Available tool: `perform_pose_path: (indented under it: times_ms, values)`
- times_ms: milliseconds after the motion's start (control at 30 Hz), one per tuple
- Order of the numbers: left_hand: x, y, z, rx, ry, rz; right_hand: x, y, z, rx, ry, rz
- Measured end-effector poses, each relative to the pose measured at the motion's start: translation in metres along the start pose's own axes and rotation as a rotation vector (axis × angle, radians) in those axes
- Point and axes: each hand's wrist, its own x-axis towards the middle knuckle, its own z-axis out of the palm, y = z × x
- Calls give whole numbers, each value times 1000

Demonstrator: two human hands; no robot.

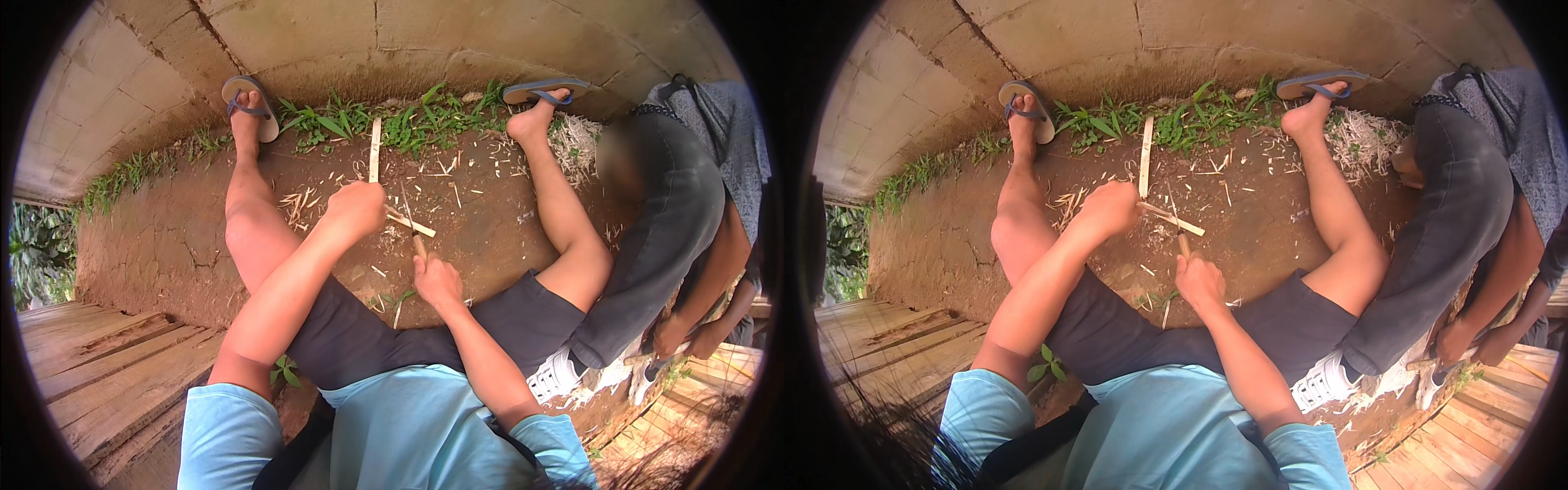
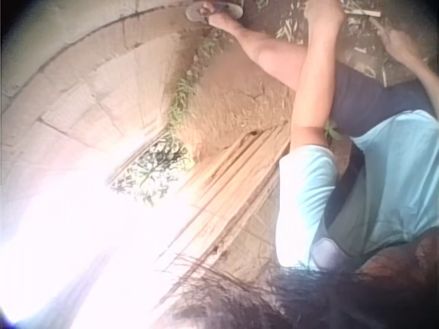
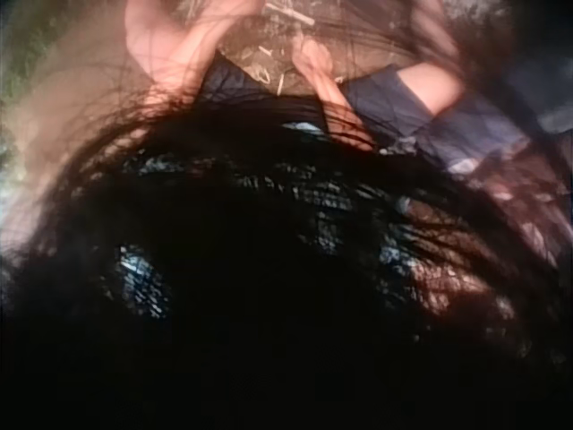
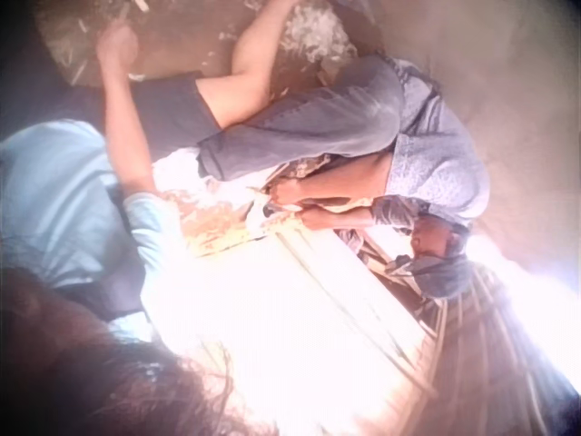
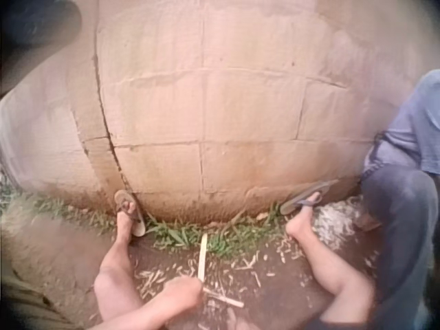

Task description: The person sits on the ground and uses a curved knife to shave thin strips from a small wooden stick. They hold the stick in their left hand and repeatedly draw the knife along its length to create wood shavings. Another person is visible nearby, also working on wood.

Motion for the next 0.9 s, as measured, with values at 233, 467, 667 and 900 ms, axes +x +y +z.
perform_pose_path:
  times_ms: [233, 467, 667, 900]
  values:
    - [0, -1, 4, 13, -17, -2, -14, -20, -19, 516, 520, -269]
    - [-2, -5, 7, -23, 5, 19, 4, -14, -24, 77, 100, 24]
    - [0, 0, 6, 5, -30, -11, -3, -7, -9, 322, 373, -192]
    - [0, -9, 14, -12, 10, 34, 0, -21, -37, 132, 54, -70]
